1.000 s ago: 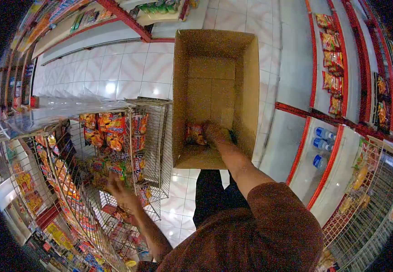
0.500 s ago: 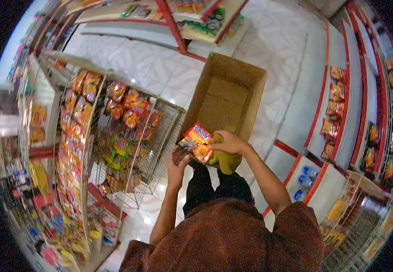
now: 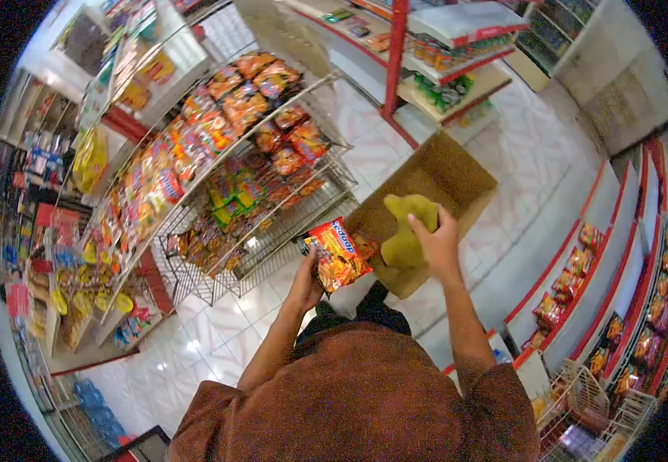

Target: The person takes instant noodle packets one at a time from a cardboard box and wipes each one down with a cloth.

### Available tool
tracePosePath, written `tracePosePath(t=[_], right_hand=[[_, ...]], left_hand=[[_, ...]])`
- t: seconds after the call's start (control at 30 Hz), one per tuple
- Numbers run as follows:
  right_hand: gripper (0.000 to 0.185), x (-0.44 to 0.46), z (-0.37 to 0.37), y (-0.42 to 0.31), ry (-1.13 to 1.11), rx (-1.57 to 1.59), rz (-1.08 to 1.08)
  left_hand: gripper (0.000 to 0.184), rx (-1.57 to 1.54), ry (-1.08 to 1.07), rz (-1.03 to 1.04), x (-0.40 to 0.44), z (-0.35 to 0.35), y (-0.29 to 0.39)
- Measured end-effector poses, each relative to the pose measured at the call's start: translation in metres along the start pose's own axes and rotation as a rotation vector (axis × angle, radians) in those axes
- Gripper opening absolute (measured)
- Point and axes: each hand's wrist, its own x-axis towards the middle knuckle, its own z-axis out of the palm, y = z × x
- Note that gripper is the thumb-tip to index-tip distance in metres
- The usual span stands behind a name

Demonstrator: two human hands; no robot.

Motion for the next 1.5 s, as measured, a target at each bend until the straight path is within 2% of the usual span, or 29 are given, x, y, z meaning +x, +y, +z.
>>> tracePosePath(t=[0.03, 0.1, 0.17, 0.23, 0.37, 0.4, 0.5, 0.63, 0.67, 0.77, 0.8, 0.9, 1.0, 1.07, 1.13, 1.2, 1.3, 1.43, 1.5], right_hand=[[0.055, -0.003, 0.016, -0.009, 0.081, -0.106, -0.126], [0.050, -0.034, 0.057, -0.049, -0.224, -0.306, -0.055], [0.049, -0.067, 0.103, -0.057, -0.456, -0.360, -0.610], [0.053, -0.096, 0.135, -0.074, -0.547, -0.634, -0.951], [0.056, -0.092, 0.162, -0.087, -0.660, -0.562, -1.081], [0.056, -0.095, 0.170, -0.089, -0.670, -0.564, -1.082], [0.056, -0.106, 0.201, -0.099, -0.425, -0.565, -0.869], [0.057, -0.155, 0.217, -0.100, -0.521, -0.577, -0.941], [0.057, -0.158, 0.217, -0.103, -0.522, -0.575, -0.945], [0.059, -0.164, 0.210, -0.107, -0.704, -0.556, -0.978], [0.059, -0.165, 0.214, -0.107, -0.703, -0.557, -0.974], [0.064, -0.153, 0.229, -0.111, -0.442, -0.643, -1.007], [0.064, -0.168, 0.249, -0.111, -0.408, -0.615, -0.951], [0.064, -0.180, 0.252, -0.105, -0.392, -0.601, -0.918], [0.062, -0.193, 0.248, -0.096, -0.532, -0.568, -0.990], [0.061, -0.193, 0.246, -0.087, -0.607, -0.551, -1.026], [0.058, -0.182, 0.247, -0.073, -0.520, -0.331, -0.792], [0.058, -0.182, 0.265, -0.079, -0.399, -0.311, -0.697], [0.057, -0.196, 0.269, -0.084, -0.437, -0.339, -0.776]], left_hand=[[0.062, -0.055, -0.007, 0.002, -0.004, -0.001, 0.004], [0.068, -0.118, -0.009, 0.023, -0.016, -0.005, 0.015], [0.076, -0.108, -0.005, 0.066, -0.032, -0.011, 0.028], [0.081, -0.114, 0.008, 0.101, -0.053, -0.021, 0.041], [0.084, -0.196, -0.073, 0.089, -0.091, -0.043, 0.059], [0.084, -0.127, -0.045, 0.149, -0.098, -0.045, 0.058], [0.084, 0.014, 0.010, 0.272, -0.109, -0.058, 0.058], [0.081, -0.136, 0.068, 0.175, -0.119, -0.097, 0.074], [0.080, -0.169, 0.019, 0.174, -0.124, -0.103, 0.082], [0.079, -0.235, -0.083, 0.166, -0.136, -0.112, 0.092], [0.079, -0.194, -0.027, 0.182, -0.139, -0.108, 0.088], [0.080, -0.110, 0.076, 0.212, -0.146, -0.099, 0.071], [0.080, -0.002, 0.141, 0.262, -0.149, -0.107, 0.058], [0.077, -0.085, 0.099, 0.243, -0.152, -0.123, 0.067], [0.072, -0.254, 0.017, 0.204, -0.155, -0.138, 0.078], [0.071, -0.263, 0.042, 0.253, -0.156, -0.140, 0.081], [0.069, -0.281, 0.097, 0.346, -0.161, -0.139, 0.079], [0.070, -0.127, 0.107, 0.260, -0.167, -0.129, 0.061], [0.072, -0.100, 0.115, 0.239, -0.165, -0.133, 0.056]])
